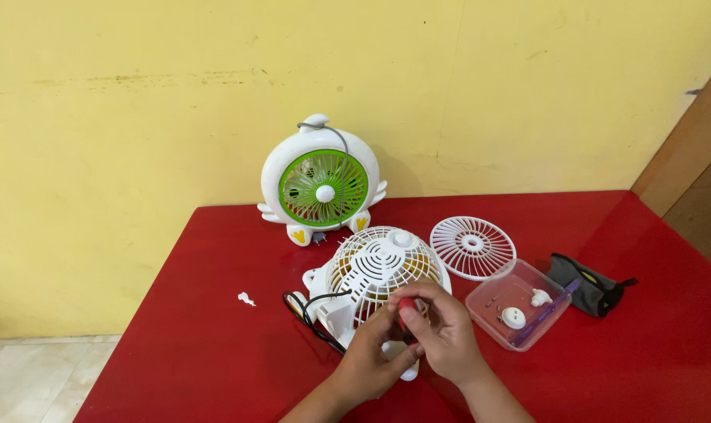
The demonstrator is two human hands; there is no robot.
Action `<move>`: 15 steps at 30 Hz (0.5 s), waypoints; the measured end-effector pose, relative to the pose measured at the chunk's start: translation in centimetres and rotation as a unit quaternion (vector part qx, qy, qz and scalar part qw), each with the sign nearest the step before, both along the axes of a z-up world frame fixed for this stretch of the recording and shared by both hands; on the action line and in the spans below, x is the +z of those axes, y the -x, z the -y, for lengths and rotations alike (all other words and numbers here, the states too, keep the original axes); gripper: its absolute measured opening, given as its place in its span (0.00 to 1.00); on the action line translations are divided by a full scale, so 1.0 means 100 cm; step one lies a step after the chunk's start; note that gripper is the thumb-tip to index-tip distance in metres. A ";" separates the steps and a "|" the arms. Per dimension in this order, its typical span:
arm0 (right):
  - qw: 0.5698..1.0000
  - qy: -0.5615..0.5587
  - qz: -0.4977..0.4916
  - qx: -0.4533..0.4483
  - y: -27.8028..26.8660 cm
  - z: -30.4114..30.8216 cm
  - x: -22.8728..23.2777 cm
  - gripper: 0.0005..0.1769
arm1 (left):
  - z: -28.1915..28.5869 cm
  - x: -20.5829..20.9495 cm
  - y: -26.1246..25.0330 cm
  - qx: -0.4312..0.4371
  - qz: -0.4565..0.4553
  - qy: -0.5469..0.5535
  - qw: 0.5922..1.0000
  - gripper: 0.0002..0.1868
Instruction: The person uses a screwdriver to remove screws from the front grille of a small electric fan. They then detach the grille and set it aside, exposing the fan blades and internal components.
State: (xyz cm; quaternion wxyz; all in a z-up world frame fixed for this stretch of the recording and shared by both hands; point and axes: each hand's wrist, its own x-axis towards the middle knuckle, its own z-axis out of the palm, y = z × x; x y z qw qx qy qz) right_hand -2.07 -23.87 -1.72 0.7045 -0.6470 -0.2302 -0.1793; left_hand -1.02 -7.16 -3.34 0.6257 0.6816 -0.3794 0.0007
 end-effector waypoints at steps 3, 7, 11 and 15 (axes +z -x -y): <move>0.997 -0.052 -0.026 0.041 0.002 0.000 0.003 0.10 | -0.003 -0.002 0.000 -0.046 -0.015 0.019 0.999 0.20; 0.978 0.071 0.189 -0.057 0.002 0.000 0.007 0.11 | 0.000 -0.008 -0.004 -0.034 -0.021 -0.014 0.999 0.15; 0.997 0.060 0.039 -0.001 0.003 -0.002 0.007 0.12 | 0.002 -0.008 -0.004 0.019 -0.055 -0.021 0.998 0.20; 0.997 -0.032 0.003 0.072 0.001 -0.002 0.004 0.09 | -0.005 -0.003 -0.002 -0.020 -0.038 -0.024 0.999 0.13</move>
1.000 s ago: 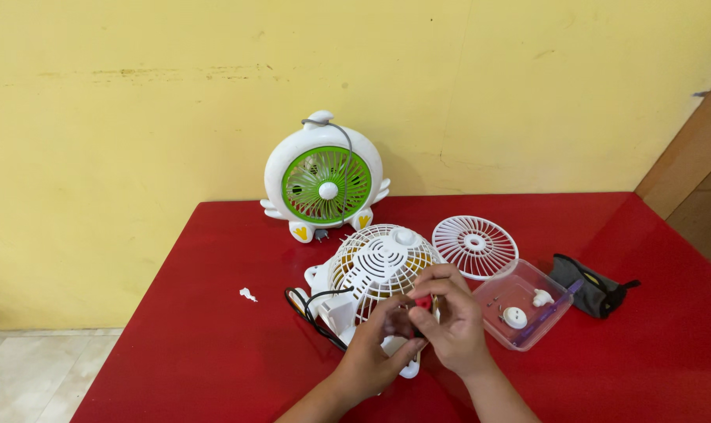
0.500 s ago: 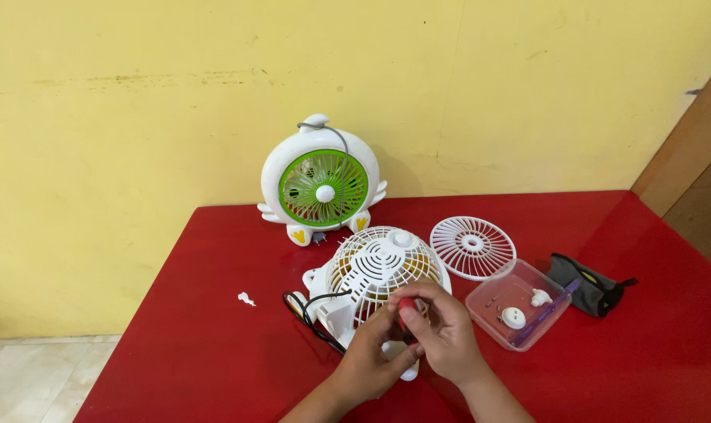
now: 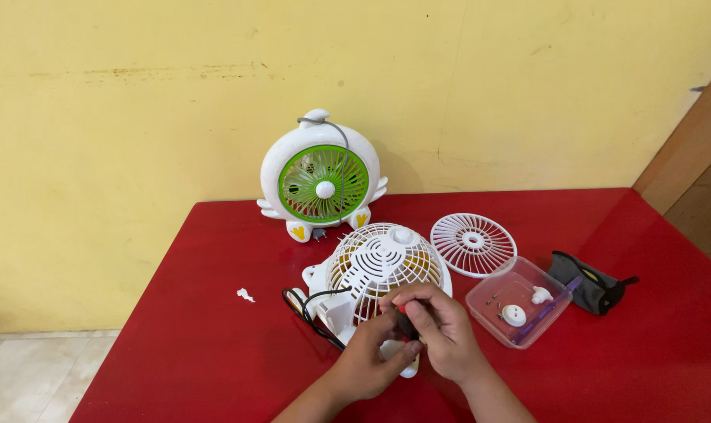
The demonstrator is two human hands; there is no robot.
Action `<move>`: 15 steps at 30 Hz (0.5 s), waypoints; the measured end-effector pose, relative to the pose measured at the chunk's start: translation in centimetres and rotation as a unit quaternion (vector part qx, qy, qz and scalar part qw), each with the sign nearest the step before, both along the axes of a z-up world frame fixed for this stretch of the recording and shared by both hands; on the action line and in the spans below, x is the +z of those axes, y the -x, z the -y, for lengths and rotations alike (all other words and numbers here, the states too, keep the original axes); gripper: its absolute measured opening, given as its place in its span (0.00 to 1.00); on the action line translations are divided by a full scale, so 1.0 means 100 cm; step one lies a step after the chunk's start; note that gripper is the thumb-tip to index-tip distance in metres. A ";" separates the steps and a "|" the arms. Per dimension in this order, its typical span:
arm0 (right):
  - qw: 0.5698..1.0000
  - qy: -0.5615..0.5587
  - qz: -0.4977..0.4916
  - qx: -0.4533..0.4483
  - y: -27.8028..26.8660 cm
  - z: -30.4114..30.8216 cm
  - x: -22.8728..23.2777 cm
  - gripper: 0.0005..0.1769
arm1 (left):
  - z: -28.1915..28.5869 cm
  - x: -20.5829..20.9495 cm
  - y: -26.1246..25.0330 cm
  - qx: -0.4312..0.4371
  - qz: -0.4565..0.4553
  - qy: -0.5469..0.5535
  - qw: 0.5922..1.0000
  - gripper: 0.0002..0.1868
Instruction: The person uses a screwdriver to remove screws from the front grille of a small electric fan. They then detach the grille and set it aside, exposing the fan blades and internal components.
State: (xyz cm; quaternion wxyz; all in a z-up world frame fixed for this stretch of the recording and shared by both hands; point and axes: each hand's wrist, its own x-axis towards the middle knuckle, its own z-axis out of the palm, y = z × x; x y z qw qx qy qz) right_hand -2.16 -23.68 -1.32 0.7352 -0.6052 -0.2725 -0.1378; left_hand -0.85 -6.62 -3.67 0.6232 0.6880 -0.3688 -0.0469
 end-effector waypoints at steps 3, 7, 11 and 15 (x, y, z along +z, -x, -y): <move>0.984 0.093 0.117 -0.096 -0.001 0.002 -0.003 0.12 | 0.004 0.001 -0.001 -0.004 -0.111 -0.009 0.994 0.13; 0.968 0.154 0.147 -0.133 -0.001 0.005 -0.001 0.08 | 0.006 0.000 -0.004 0.021 -0.060 -0.025 0.998 0.15; 0.999 0.012 -0.012 -0.040 0.000 0.006 0.004 0.08 | 0.001 -0.001 -0.003 0.016 0.048 0.001 0.999 0.13; 0.988 0.059 0.105 -0.097 -0.003 0.007 0.006 0.09 | 0.001 0.005 0.001 0.023 0.018 -0.032 0.999 0.13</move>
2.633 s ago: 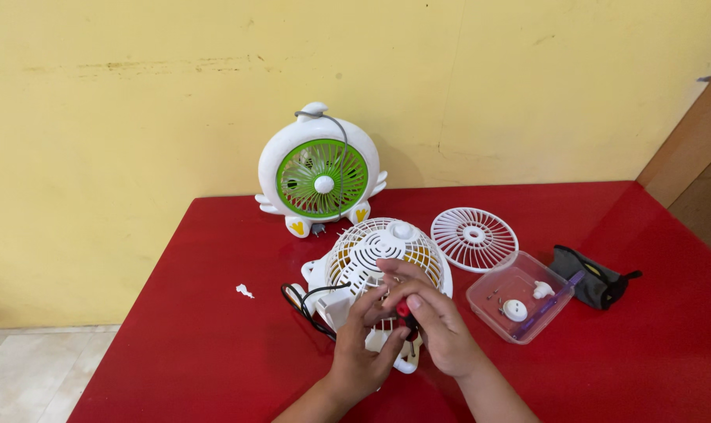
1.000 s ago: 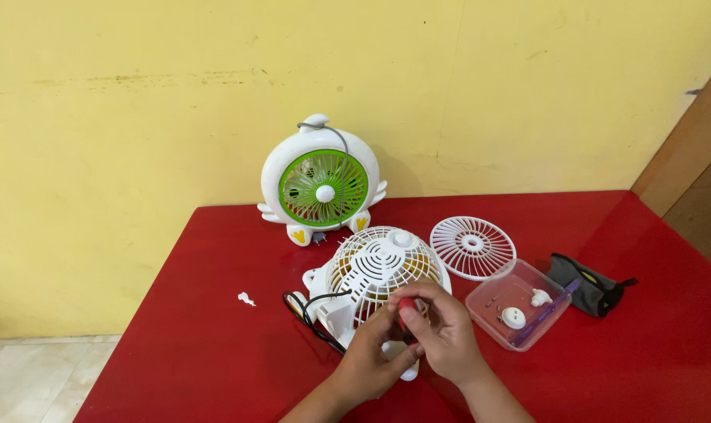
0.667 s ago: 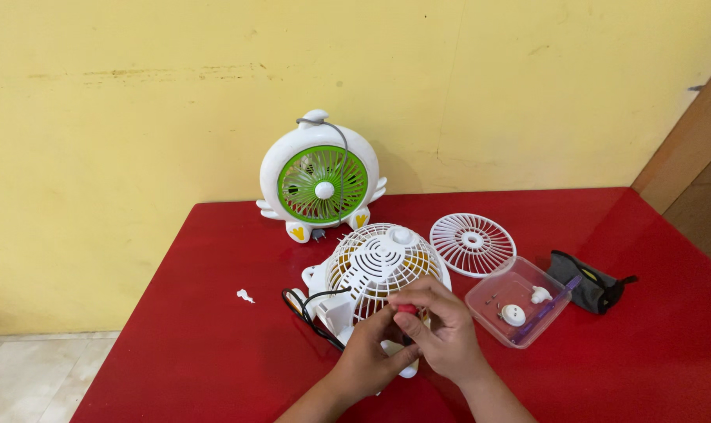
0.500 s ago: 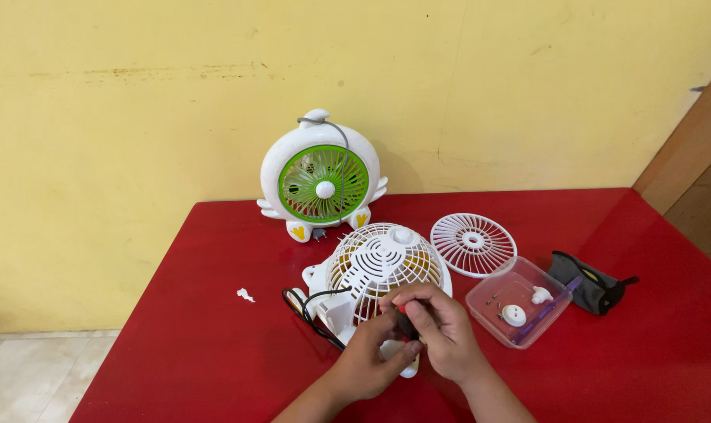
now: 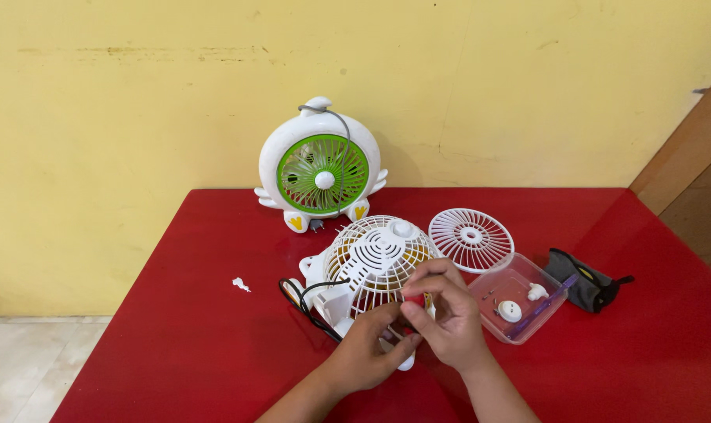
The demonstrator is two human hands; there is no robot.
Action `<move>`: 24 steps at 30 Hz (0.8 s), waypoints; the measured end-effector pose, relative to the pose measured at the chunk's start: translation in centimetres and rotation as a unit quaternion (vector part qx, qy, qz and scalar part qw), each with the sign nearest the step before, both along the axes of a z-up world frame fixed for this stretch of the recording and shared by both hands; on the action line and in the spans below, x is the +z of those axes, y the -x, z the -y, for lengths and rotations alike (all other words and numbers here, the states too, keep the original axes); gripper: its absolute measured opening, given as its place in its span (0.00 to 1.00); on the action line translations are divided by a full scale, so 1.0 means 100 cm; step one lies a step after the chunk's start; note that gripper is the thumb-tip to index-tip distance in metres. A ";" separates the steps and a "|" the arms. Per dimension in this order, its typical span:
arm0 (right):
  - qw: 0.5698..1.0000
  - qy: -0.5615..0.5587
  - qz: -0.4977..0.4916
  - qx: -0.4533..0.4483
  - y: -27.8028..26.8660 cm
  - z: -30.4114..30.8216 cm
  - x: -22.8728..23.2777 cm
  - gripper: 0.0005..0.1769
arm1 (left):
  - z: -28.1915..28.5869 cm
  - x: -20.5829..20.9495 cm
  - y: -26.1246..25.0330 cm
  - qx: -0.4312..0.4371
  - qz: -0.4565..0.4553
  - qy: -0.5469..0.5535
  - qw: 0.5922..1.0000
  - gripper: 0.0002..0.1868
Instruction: The person uses a screwdriver to remove screws from the front grille of a small electric fan. They then detach the grille and set it aside, exposing the fan blades and internal components.
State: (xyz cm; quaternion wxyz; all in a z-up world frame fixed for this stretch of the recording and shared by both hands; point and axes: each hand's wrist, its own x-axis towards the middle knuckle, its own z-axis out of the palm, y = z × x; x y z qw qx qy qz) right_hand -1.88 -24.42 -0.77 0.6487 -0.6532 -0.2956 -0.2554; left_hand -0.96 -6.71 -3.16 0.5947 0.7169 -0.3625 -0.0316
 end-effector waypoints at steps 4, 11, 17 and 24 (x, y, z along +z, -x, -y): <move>0.999 0.039 0.016 -0.028 0.000 -0.001 -0.005 0.09 | 0.006 0.007 0.001 0.011 -0.056 0.004 0.998 0.17; 0.999 -0.029 -0.013 0.036 0.000 0.003 -0.008 0.08 | 0.003 0.007 0.005 -0.002 0.072 0.016 0.997 0.15; 0.999 0.020 0.002 -0.047 0.000 -0.002 -0.008 0.06 | 0.005 0.007 0.004 0.006 -0.047 -0.027 0.999 0.16; 1.000 0.000 0.021 -0.022 -0.001 0.003 -0.010 0.06 | 0.007 0.007 0.003 0.009 0.040 0.010 0.999 0.15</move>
